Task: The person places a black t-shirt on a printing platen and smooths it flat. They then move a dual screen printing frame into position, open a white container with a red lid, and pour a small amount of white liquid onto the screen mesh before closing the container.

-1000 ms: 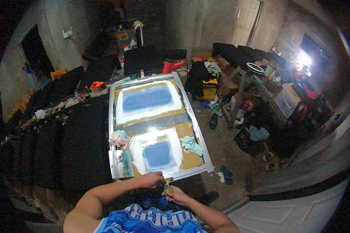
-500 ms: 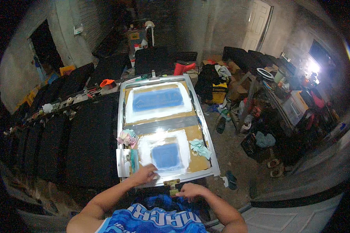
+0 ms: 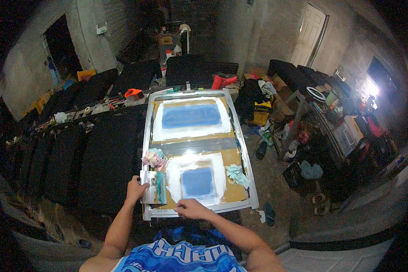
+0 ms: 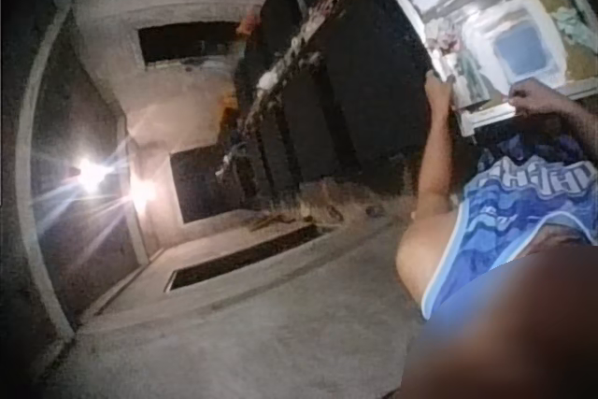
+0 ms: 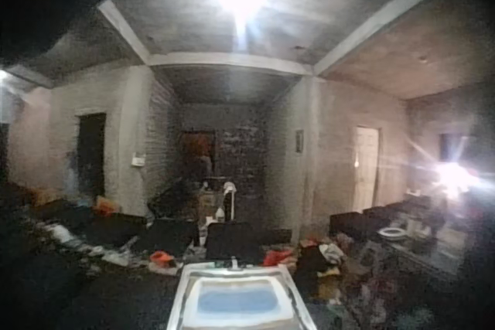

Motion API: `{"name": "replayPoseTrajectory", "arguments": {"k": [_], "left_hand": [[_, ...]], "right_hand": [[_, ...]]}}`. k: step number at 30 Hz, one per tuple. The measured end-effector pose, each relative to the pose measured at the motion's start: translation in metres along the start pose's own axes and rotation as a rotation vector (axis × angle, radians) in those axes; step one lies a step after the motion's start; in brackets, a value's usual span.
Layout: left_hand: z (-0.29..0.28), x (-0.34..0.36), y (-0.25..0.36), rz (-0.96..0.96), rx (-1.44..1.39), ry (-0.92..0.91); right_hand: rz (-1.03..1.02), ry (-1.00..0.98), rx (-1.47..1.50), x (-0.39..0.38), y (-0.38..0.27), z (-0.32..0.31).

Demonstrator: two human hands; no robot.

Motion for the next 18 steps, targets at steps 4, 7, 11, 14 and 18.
{"name": "replayPoseTrajectory", "arguments": {"k": [4,7,11,14,18], "left_hand": [[-0.017,0.002,0.013,-0.101,-0.174,-0.180],[-0.019,-0.011,0.038,-0.006,-0.087,-0.084],[-0.010,-0.035,0.075,-0.067,-0.381,0.050],[0.003,-0.055,0.113,0.112,-0.505,0.226],[0.022,-0.074,0.146,0.217,-0.707,0.247]], "right_hand": [[-0.281,0.125,-0.244,0.017,-0.011,0.012],[-0.183,0.162,-0.203,0.022,-0.018,0.013],[-0.389,0.317,-0.411,0.014,-0.037,0.021],[-0.491,0.471,-0.578,0.005,-0.056,0.020],[-0.486,0.615,-0.743,-0.008,-0.068,0.007]]}}
Point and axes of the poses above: each hand's wrist, its own x-axis towards the middle knuckle, its own z-axis out of the palm, y = z × x, the point moved 1 cm from there along x, towards the middle knuckle, and after that the axes turned 11 degrees about x, right-handed, at the moved point
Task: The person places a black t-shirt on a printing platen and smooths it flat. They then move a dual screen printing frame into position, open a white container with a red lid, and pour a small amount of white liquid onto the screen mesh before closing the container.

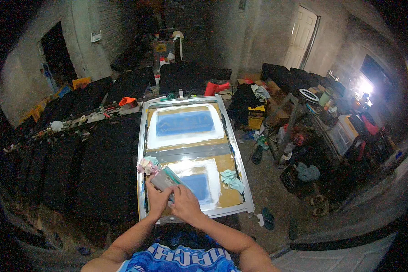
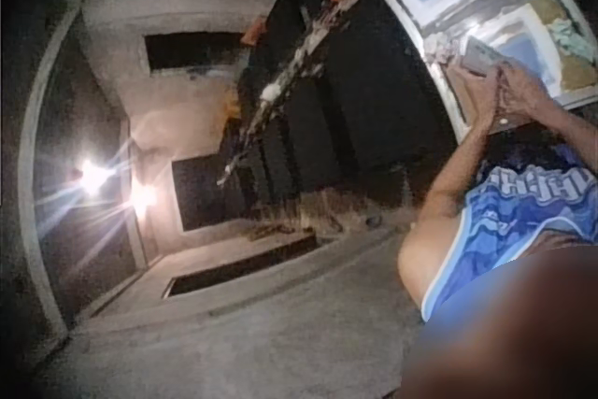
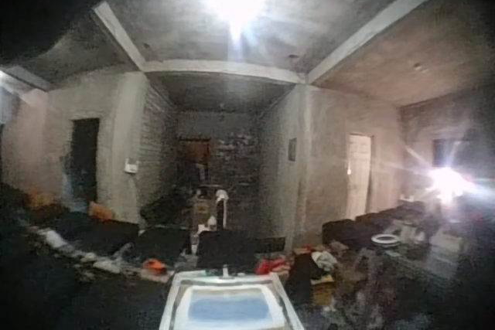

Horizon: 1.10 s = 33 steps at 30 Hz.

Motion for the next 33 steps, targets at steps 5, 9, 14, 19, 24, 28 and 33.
{"name": "replayPoseTrajectory", "arguments": {"k": [5,9,14,19,24,28,33], "left_hand": [[0.020,-0.026,0.003,-0.078,-0.120,-0.295],[-0.002,-0.014,-0.014,-0.044,0.054,-0.347],[-0.039,0.026,-0.056,0.223,0.403,-0.248],[-0.041,0.074,-0.085,0.410,0.673,-0.138],[-0.029,0.116,-0.088,0.528,1.016,-0.255],[-0.014,0.138,-0.101,0.665,1.184,-0.365],[-0.016,0.144,-0.125,0.729,1.176,-0.280]], "right_hand": [[0.083,-0.026,-0.097,-0.023,0.032,-0.044],[-0.058,-0.192,-0.184,-0.045,0.065,-0.070],[-0.227,-0.266,-0.239,-0.059,0.083,-0.046],[-0.223,-0.294,-0.304,-0.080,0.088,-0.032],[-0.335,-0.250,-0.349,-0.091,0.087,-0.023],[-0.315,-0.305,-0.343,-0.097,0.084,-0.021],[-0.284,-0.331,-0.336,-0.104,0.079,-0.020]]}}
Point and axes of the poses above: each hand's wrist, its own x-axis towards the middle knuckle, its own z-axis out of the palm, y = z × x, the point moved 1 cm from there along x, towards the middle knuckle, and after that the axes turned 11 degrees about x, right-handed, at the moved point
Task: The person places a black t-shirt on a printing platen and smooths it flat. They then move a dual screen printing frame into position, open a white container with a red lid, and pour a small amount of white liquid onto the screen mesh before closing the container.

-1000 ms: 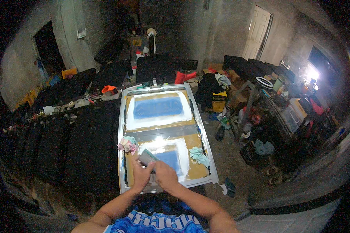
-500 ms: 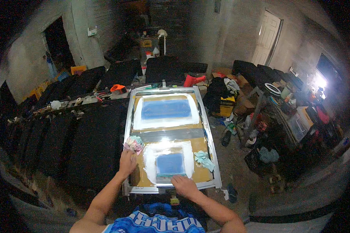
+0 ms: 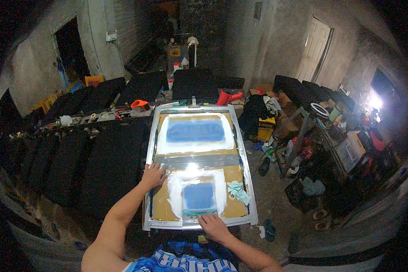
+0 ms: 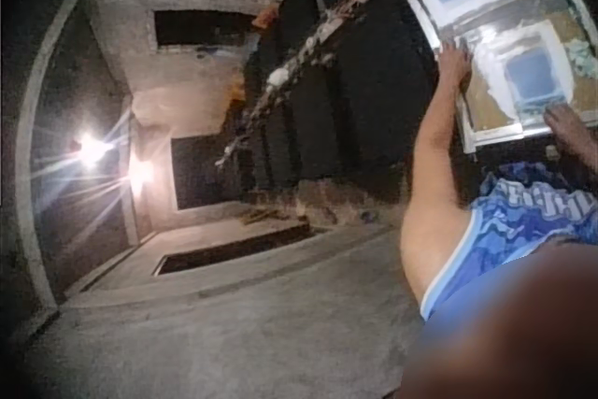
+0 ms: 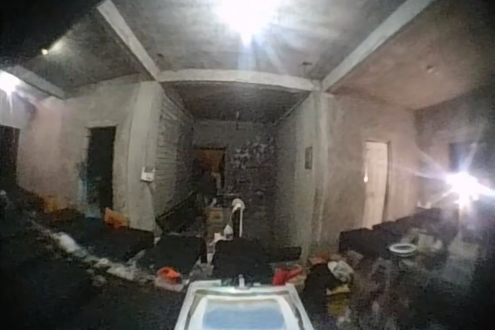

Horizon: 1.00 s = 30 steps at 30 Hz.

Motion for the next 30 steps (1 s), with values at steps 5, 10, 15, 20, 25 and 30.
{"name": "replayPoseTrajectory", "arguments": {"k": [5,10,15,20,25,30], "left_hand": [[0.009,0.013,-0.001,0.060,-0.007,-0.027],[0.014,0.062,-0.022,-0.039,-0.022,0.044],[0.021,0.092,-0.048,-0.123,-0.086,0.120],[0.018,0.087,-0.036,-0.182,-0.083,0.053],[-0.005,0.082,-0.020,-0.272,-0.044,0.134],[-0.018,0.074,-0.013,-0.370,-0.143,0.210]], "right_hand": [[0.042,-0.051,0.043,0.000,0.002,-0.005],[0.021,-0.032,0.133,0.003,0.006,-0.011],[0.039,0.025,0.501,0.011,0.054,-0.028],[0.308,-0.043,0.081,0.017,0.143,-0.073],[0.290,-0.250,-0.064,0.024,0.187,-0.068],[0.214,-0.190,-0.019,-0.006,0.217,-0.045]]}}
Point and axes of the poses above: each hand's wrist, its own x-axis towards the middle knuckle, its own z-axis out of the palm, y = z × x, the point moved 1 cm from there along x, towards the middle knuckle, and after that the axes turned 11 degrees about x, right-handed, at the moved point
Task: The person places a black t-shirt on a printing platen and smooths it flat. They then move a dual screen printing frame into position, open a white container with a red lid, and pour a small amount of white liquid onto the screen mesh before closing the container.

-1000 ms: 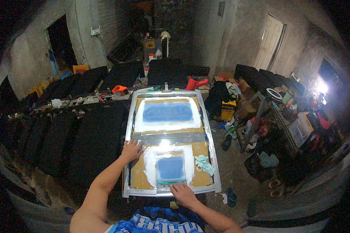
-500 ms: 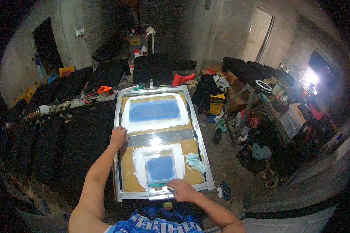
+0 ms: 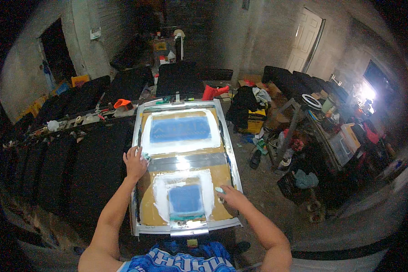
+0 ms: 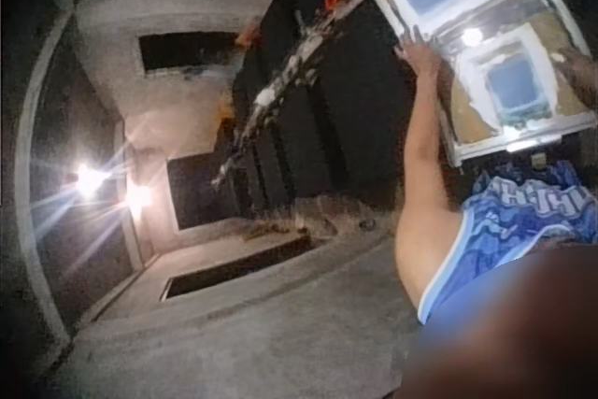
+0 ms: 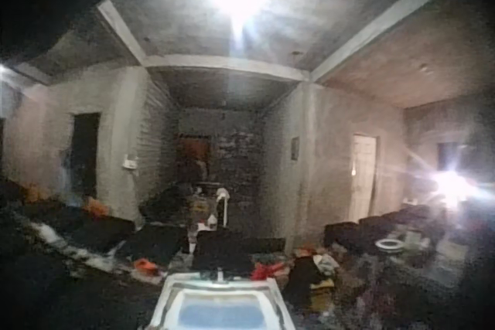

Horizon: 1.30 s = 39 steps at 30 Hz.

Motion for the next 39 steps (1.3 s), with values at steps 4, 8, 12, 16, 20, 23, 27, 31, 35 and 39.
{"name": "replayPoseTrajectory", "arguments": {"k": [4,8,12,16,20,23,27,31,35,39], "left_hand": [[-0.005,-0.014,-0.013,-0.103,-0.032,-0.024],[-0.001,-0.022,-0.026,-0.164,-0.081,-0.027],[0.009,-0.028,-0.026,-0.128,-0.124,0.023],[0.014,-0.044,-0.020,-0.090,-0.154,0.021],[0.008,-0.064,-0.023,-0.092,-0.130,0.034],[0.002,-0.074,-0.032,-0.137,-0.148,0.025],[0.001,-0.086,-0.046,-0.229,-0.223,0.008],[0.001,-0.116,-0.054,-0.347,-0.382,-0.034],[-0.011,-0.169,-0.049,-0.505,-0.458,-0.103],[-0.023,-0.211,-0.043,-0.772,-0.605,-0.382]], "right_hand": [[-0.021,0.068,0.039,-0.005,0.017,0.004],[0.074,0.350,0.212,0.035,0.025,-0.021],[0.036,0.662,0.100,0.105,0.047,-0.062],[0.044,0.685,0.021,0.163,0.070,-0.071],[0.161,0.364,-0.049,0.186,0.077,-0.064],[0.185,0.299,-0.138,0.170,0.061,-0.067],[0.186,0.449,-0.125,0.131,0.028,-0.076],[0.211,0.536,-0.044,0.081,0.014,-0.059],[0.387,0.689,0.077,0.023,0.008,-0.023],[0.711,0.620,0.407,-0.033,-0.018,0.002]]}}
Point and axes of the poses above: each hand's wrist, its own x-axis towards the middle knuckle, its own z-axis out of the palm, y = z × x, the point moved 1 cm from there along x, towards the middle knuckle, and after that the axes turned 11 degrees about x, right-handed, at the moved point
